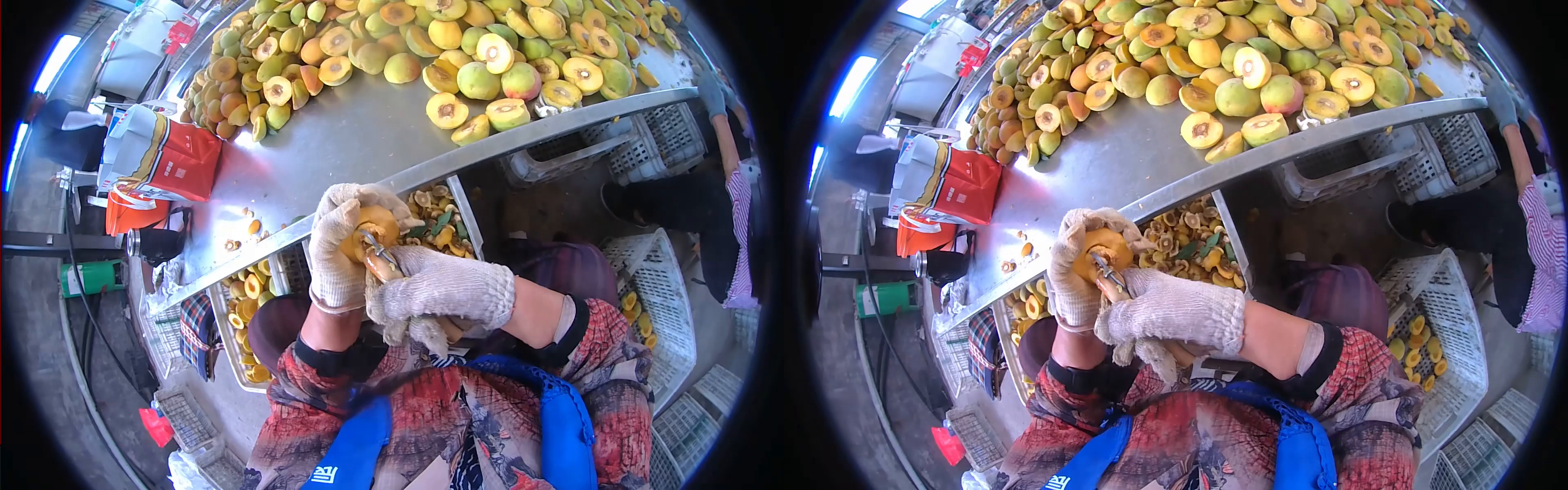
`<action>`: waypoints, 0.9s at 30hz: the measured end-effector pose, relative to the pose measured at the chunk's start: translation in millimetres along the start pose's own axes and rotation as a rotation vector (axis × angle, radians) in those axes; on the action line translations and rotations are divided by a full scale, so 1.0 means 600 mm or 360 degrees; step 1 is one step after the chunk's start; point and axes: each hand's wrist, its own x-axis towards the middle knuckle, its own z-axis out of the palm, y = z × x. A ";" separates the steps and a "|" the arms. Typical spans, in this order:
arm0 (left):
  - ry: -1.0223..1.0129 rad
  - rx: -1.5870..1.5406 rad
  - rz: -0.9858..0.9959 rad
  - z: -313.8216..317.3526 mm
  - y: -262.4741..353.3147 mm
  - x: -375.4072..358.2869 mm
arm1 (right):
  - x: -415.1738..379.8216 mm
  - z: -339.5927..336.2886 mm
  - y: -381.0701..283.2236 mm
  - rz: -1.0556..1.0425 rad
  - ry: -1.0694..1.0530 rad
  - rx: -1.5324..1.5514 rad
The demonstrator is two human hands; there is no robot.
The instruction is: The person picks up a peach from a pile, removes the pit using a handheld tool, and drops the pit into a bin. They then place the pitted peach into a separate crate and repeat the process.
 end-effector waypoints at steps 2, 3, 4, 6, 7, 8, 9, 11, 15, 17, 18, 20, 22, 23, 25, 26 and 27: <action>0.0092 -0.0118 -0.0024 -0.011 -0.019 0.004 | 0.001 0.008 -0.010 0.0009 0.0119 -0.0219; 0.0134 -0.0170 -0.0036 -0.017 -0.026 0.008 | 0.005 0.010 -0.011 -0.0027 0.0218 -0.0404; 0.0112 -0.0202 -0.0025 -0.022 -0.028 0.010 | 0.012 0.012 -0.010 -0.0067 0.0317 -0.0587; 0.0167 -0.0230 -0.0037 -0.023 -0.029 0.010 | 0.036 0.009 0.005 -0.0344 0.0506 -0.1069; 0.0196 -0.0246 -0.0042 -0.023 -0.029 0.009 | 0.039 0.006 0.012 -0.0333 0.0549 -0.1150; 0.0206 -0.0285 -0.0042 -0.025 -0.030 0.010 | 0.040 0.004 0.017 -0.0324 0.0593 -0.1232; 0.0217 -0.0325 -0.0041 -0.028 -0.033 0.013 | 0.040 0.008 0.015 -0.0312 0.0637 -0.1314; 0.0222 -0.0402 -0.0040 -0.031 -0.033 0.014 | 0.041 0.012 0.021 -0.0387 0.0724 -0.1502; 0.0159 -0.0343 -0.0037 -0.031 -0.026 0.011 | 0.039 0.011 0.026 -0.0492 0.0803 -0.1873; 0.0150 -0.0271 -0.0071 -0.034 -0.022 0.009 | 0.036 0.007 0.022 -0.0487 0.0779 -0.2054; 0.0166 -0.0260 -0.0111 -0.039 -0.023 0.007 | 0.039 0.000 0.027 -0.0519 0.0774 -0.2148; 0.0172 -0.0219 -0.0148 -0.043 -0.021 0.005 | 0.044 -0.019 0.041 -0.0643 0.0785 -0.2325; 0.0156 -0.0162 -0.0138 -0.043 -0.019 0.003 | 0.041 -0.023 0.038 -0.0622 0.0823 -0.2427; 0.0178 -0.0141 -0.0145 -0.040 -0.015 0.002 | 0.040 -0.024 0.035 -0.0613 0.0843 -0.2478; 0.0220 -0.0094 -0.0157 -0.032 -0.005 0.001 | 0.041 -0.029 0.035 -0.0700 0.0880 -0.2532; 0.0216 -0.0057 -0.0155 -0.031 -0.004 0.001 | 0.043 -0.031 0.034 -0.0743 0.0898 -0.2557; 0.0213 -0.0018 -0.0154 -0.031 -0.002 0.002 | 0.044 -0.030 0.031 -0.0695 0.0949 -0.2604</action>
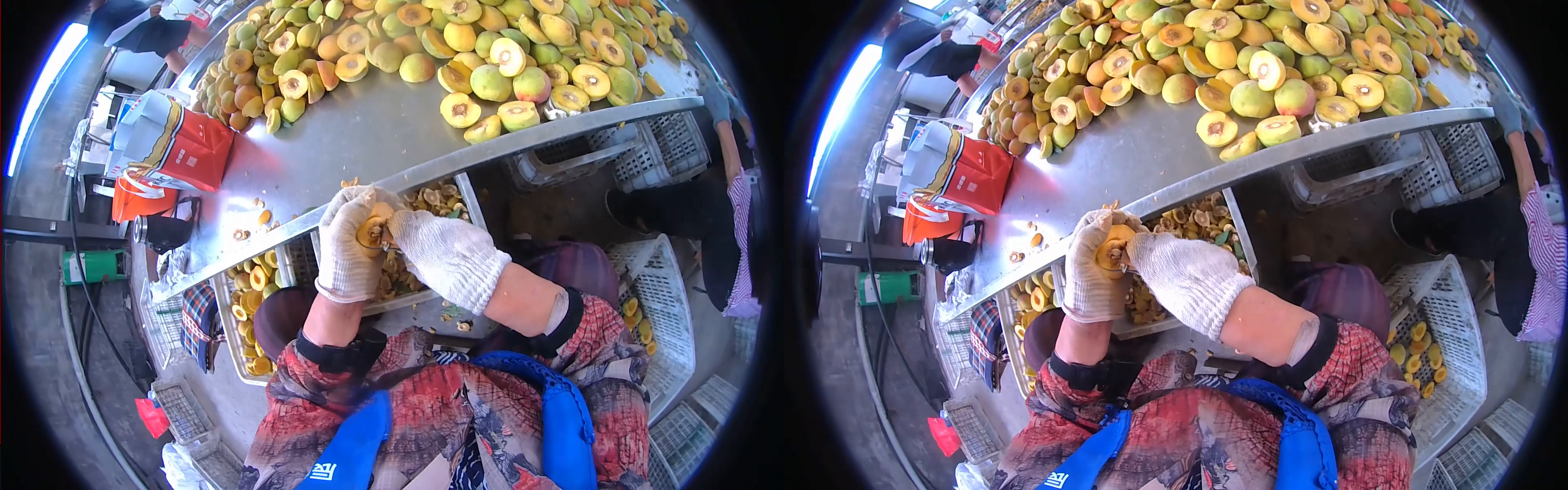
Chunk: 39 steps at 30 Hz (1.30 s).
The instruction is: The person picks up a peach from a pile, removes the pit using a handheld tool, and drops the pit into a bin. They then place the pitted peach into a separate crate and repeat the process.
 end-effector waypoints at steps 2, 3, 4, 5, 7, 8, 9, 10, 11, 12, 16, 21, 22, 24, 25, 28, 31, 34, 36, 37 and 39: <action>-0.0002 0.0048 -0.0033 -0.005 0.002 -0.002 | 0.007 -0.006 -0.005 0.0088 -0.0005 -0.0125; -0.0005 0.0055 -0.0070 -0.009 0.004 -0.003 | 0.010 -0.001 -0.003 0.0067 0.0026 -0.0184; -0.0009 0.0060 -0.0105 -0.013 0.003 -0.003 | 0.012 0.000 -0.001 0.0062 0.0036 -0.0267; 0.0042 0.0129 -0.0118 -0.017 0.001 -0.002 | 0.014 0.001 0.000 0.0055 0.0048 -0.0348; 0.0150 0.0269 -0.0140 -0.024 -0.001 0.001 | 0.016 0.007 -0.003 0.0031 0.0081 -0.0483; 0.0198 0.0324 -0.0153 -0.023 0.001 0.001 | 0.018 0.012 -0.005 0.0019 0.0107 -0.0540; 0.0247 0.0379 -0.0166 -0.022 0.004 0.000 | 0.020 0.017 -0.006 0.0006 0.0133 -0.0596; 0.0296 0.0434 -0.0177 -0.023 0.006 -0.002 | 0.021 0.024 -0.007 0.0002 0.0158 -0.0615; 0.0305 0.0483 -0.0156 -0.027 0.006 -0.003 | 0.023 0.030 -0.008 -0.0002 0.0184 -0.0634; 0.0311 0.0532 -0.0134 -0.035 0.004 -0.001 | 0.025 0.033 -0.010 -0.0004 0.0212 -0.0654; 0.0344 0.0864 -0.0001 -0.060 0.006 0.000 | 0.029 0.034 -0.028 -0.0008 0.0301 -0.0694; 0.0436 0.0329 0.0364 -0.102 0.084 -0.018 | 0.028 0.044 -0.015 0.0035 0.0333 -0.0853; 0.0533 0.0432 0.0488 -0.123 0.103 -0.029 | 0.030 0.046 -0.016 0.0121 0.0235 -0.0826; 0.0736 0.0582 0.0526 -0.199 0.156 -0.061 | 0.017 0.039 -0.022 0.0285 -0.0125 -0.0663; 0.0852 0.1467 0.0662 -0.222 0.183 -0.086 | 0.011 0.036 -0.020 0.0335 -0.0179 -0.0606; 0.1012 0.3133 0.0711 -0.355 0.228 -0.121 | 0.004 0.028 -0.009 0.0398 -0.0308 -0.0394; 0.0795 0.2400 0.0764 -0.325 0.226 -0.092 | 0.003 0.028 0.005 0.0398 -0.0499 -0.0427; 0.0420 0.1941 0.0633 -0.164 0.188 -0.005 | 0.000 0.023 0.002 0.0341 -0.0489 -0.0442; 0.0172 0.2017 0.0725 -0.077 0.137 0.067 | 0.001 0.029 0.020 0.0383 -0.0550 -0.0433; 0.0030 0.2161 0.0886 -0.057 0.102 0.122 | -0.007 0.014 0.013 0.0331 -0.0429 -0.0353; -0.0086 0.2463 0.0637 0.041 0.064 0.177 | -0.004 0.008 0.015 0.0301 -0.0378 -0.0342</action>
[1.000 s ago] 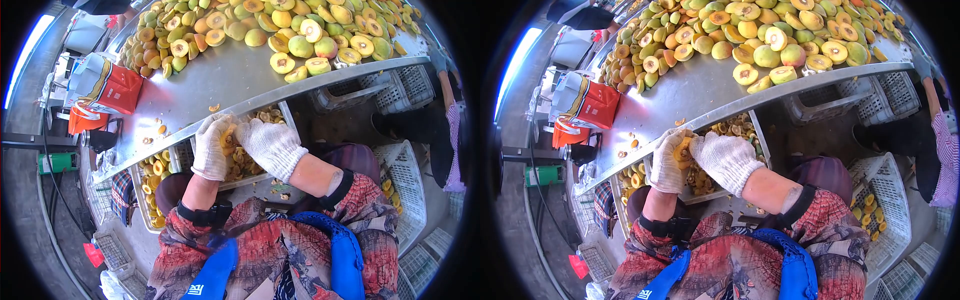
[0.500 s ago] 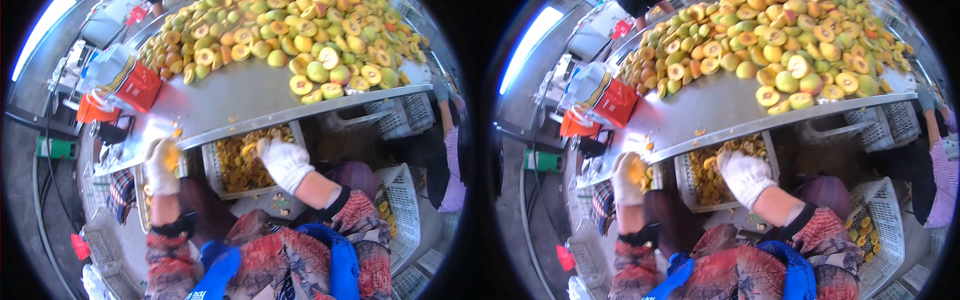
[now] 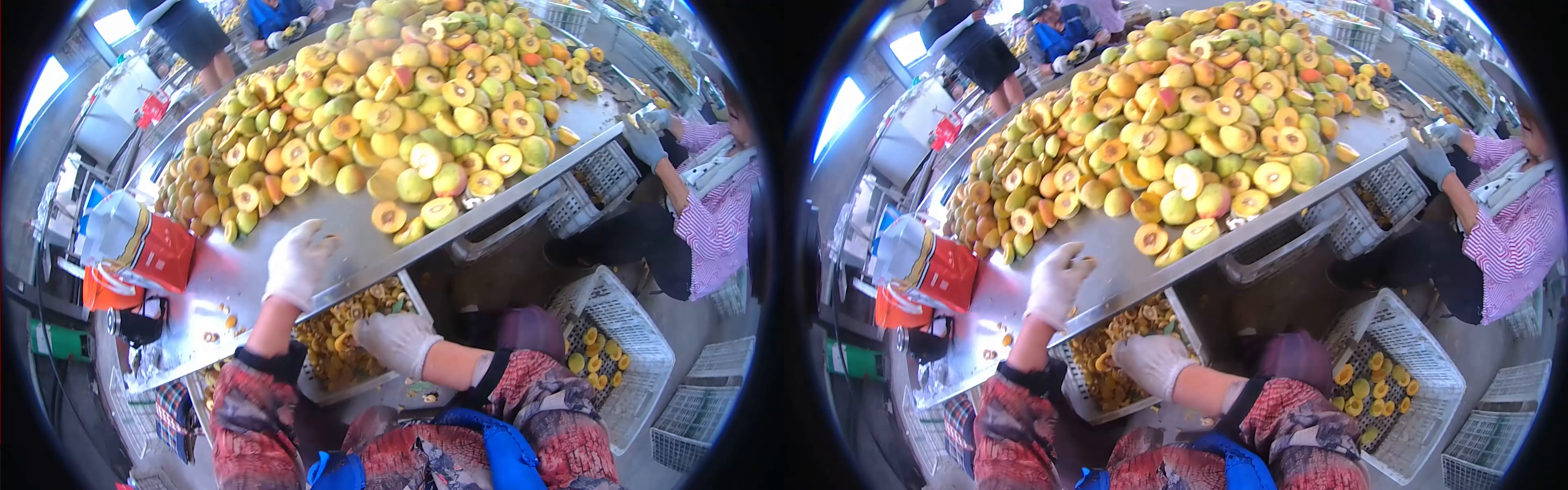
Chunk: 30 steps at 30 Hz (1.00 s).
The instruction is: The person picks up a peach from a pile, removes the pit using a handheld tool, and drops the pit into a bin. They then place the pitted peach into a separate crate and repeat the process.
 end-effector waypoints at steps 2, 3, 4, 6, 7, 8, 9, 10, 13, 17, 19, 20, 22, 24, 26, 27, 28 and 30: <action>-0.0201 0.0288 0.0002 0.055 0.052 0.056 | -0.003 0.008 0.009 0.0019 0.0099 -0.0057; -0.0340 0.0288 -0.0012 0.074 0.072 0.077 | -0.005 0.003 0.013 0.0011 0.0093 -0.0015; -0.0479 0.0290 -0.0032 0.091 0.089 0.093 | -0.008 -0.006 0.016 -0.0002 0.0083 0.0027; -0.0614 0.0258 -0.0081 0.127 0.098 0.117 | -0.013 -0.015 0.022 -0.0026 0.0068 0.0052; -0.0581 0.0195 -0.0091 0.142 0.096 0.123 | -0.014 -0.018 0.024 -0.0019 0.0065 0.0062; -0.0549 0.0135 -0.0103 0.152 0.094 0.126 | -0.015 -0.021 0.023 -0.0015 0.0062 0.0076; -0.0514 0.0075 -0.0120 0.159 0.091 0.127 | -0.017 -0.022 0.022 -0.0017 0.0057 0.0088; -0.0464 -0.0088 -0.0164 0.170 0.072 0.131 | -0.021 -0.025 0.021 -0.0013 0.0036 0.0122; -0.0485 -0.0606 -0.0167 0.155 0.039 0.125 | -0.020 -0.032 0.020 0.0021 0.0049 0.0221; -0.0316 -0.1532 -0.0368 0.039 0.049 0.045 | -0.018 -0.034 0.021 0.0113 0.0050 0.0379; -0.0316 -0.1986 -0.0424 -0.012 0.041 -0.010 | -0.020 -0.036 0.022 0.0187 0.0024 0.0329; -0.0276 -0.1987 -0.0404 -0.021 0.015 -0.035 | -0.020 -0.032 0.018 0.0171 0.0034 0.0311; -0.0188 -0.2137 -0.0348 -0.039 -0.015 -0.093 | -0.018 -0.044 0.009 0.0168 -0.0006 0.0279; 0.0041 -0.2070 -0.0350 -0.051 -0.023 -0.149 | -0.022 -0.033 0.007 0.0049 0.0079 0.0212; 0.0229 -0.1572 -0.0382 -0.038 -0.018 -0.196 | -0.019 -0.029 -0.001 0.0003 0.0075 0.0172; 0.0260 -0.1191 -0.0368 -0.017 -0.024 -0.213 | -0.017 -0.024 -0.008 0.0001 0.0065 0.0099; 0.0201 -0.0733 -0.0028 0.007 -0.037 -0.222 | -0.015 -0.019 -0.014 -0.0001 0.0060 0.0024; 0.0106 -0.0406 0.0151 0.027 -0.041 -0.234 | -0.014 -0.018 -0.021 -0.0002 0.0078 -0.0070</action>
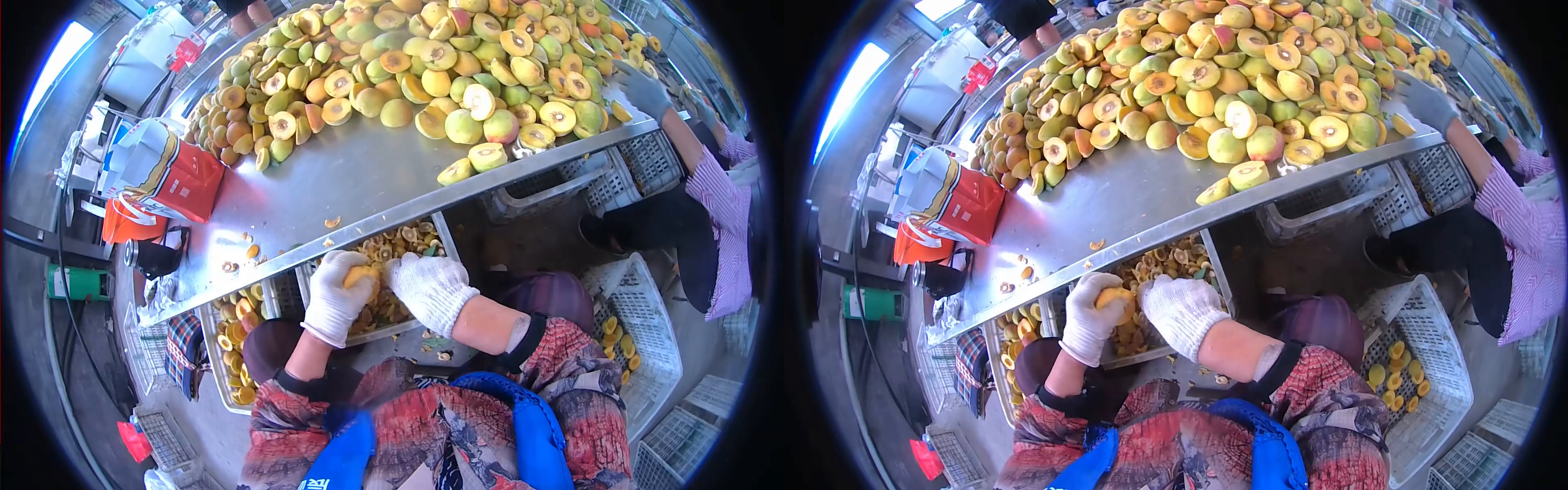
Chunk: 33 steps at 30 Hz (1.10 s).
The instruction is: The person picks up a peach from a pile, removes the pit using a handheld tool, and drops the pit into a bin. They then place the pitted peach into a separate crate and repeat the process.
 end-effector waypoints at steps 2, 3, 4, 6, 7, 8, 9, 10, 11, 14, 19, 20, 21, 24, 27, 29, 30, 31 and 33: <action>0.0115 -0.0747 -0.0599 -0.025 0.005 0.007 | -0.002 -0.005 -0.001 0.0016 0.0046 -0.0027; 0.0190 -0.1125 -0.0901 -0.036 0.006 0.010 | -0.001 -0.007 0.000 0.0041 0.0086 0.0044; 0.0289 -0.1246 -0.0864 -0.041 0.001 0.011 | 0.001 -0.011 0.002 0.0060 0.0132 0.0117; 0.0300 -0.1346 -0.0837 -0.049 -0.006 0.012 | 0.006 -0.007 0.012 -0.0046 0.0406 0.0311; 0.0301 -0.1398 -0.0823 -0.050 -0.009 0.014 | 0.009 0.002 0.011 -0.0051 0.0393 0.0535; 0.0298 -0.1391 -0.0834 -0.042 -0.011 0.015 | 0.011 0.008 0.011 -0.0051 0.0376 0.0755; 0.0269 -0.1382 -0.0833 -0.035 -0.006 0.018 | 0.014 -0.001 0.009 -0.0042 0.0357 0.0973; 0.0253 -0.1460 -0.0850 -0.024 0.005 0.020 | 0.012 -0.025 0.002 0.0203 0.0016 0.1283; 0.0231 -0.1543 -0.0864 -0.013 0.021 0.025 | 0.010 -0.026 -0.002 0.0244 0.0000 0.1499; 0.0315 -0.1766 -0.0795 0.021 0.029 0.040 | 0.024 0.020 0.003 -0.0016 0.0386 0.1671; 0.0356 -0.2246 -0.0987 0.043 0.088 0.076 | 0.033 0.003 0.007 0.0333 0.0594 0.1836; 0.0402 -0.2240 -0.1001 0.047 0.098 0.079 | 0.041 0.019 0.013 0.0202 0.0742 0.1584; 0.0441 -0.2238 -0.1013 0.052 0.103 0.083 | 0.049 0.034 0.020 0.0098 0.0902 0.1318; 0.0489 -0.2251 -0.1003 0.060 0.096 0.094 | 0.032 0.010 0.020 0.0085 0.0863 0.1366; 0.0522 -0.2194 -0.0794 0.048 0.058 0.106 | 0.028 0.008 0.036 -0.0047 0.0889 0.1363; 0.0534 -0.2159 -0.0800 0.039 0.059 0.108 | 0.020 0.015 0.039 -0.0125 0.0885 0.1331; 0.0542 -0.2037 -0.0695 0.042 0.082 0.107 | 0.009 0.011 0.033 -0.0046 0.0789 0.1299; 0.0491 -0.2391 -0.0860 0.035 0.081 0.111 | 0.004 -0.005 0.033 -0.0026 0.0703 0.1234; 0.0436 -0.2169 -0.0750 0.044 0.064 0.110 | 0.003 0.000 0.032 -0.0023 0.0659 0.1124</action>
